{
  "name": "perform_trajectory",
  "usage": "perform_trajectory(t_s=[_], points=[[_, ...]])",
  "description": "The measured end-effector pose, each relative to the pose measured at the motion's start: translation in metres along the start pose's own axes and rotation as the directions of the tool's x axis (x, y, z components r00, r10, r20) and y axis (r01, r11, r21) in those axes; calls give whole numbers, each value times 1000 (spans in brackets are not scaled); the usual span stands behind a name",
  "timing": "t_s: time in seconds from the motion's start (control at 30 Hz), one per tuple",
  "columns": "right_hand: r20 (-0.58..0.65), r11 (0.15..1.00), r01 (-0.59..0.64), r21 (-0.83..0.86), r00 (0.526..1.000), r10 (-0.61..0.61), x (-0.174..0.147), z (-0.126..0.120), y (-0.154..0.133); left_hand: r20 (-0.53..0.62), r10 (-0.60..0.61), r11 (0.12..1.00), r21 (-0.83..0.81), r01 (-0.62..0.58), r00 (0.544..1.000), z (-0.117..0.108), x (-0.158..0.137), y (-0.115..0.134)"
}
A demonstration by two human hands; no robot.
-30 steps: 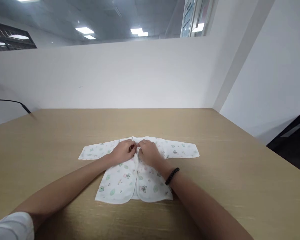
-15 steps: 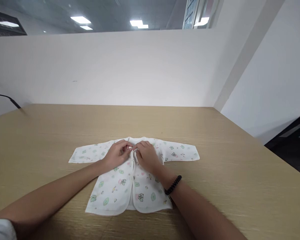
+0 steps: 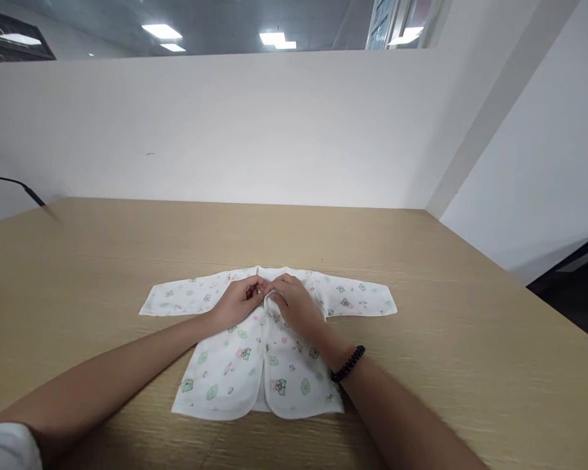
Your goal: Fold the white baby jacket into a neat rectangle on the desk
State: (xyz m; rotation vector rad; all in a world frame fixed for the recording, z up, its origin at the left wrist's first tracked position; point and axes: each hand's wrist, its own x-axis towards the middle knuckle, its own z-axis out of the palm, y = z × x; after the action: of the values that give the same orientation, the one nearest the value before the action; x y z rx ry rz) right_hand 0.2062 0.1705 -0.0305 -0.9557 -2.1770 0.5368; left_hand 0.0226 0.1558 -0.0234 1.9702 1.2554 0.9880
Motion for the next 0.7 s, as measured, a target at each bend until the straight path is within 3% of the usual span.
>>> perform_trajectory(t_s=[0.27,0.7], points=[[8,996,-52,-66,999,52,-2,-1,-5,-8,-75,997,-3,75,997,1,1,-3],[-40,983,126,-131,990,-132,-3,0,-11,-22,-189,943,-283,176,982,-1,5,-6]])
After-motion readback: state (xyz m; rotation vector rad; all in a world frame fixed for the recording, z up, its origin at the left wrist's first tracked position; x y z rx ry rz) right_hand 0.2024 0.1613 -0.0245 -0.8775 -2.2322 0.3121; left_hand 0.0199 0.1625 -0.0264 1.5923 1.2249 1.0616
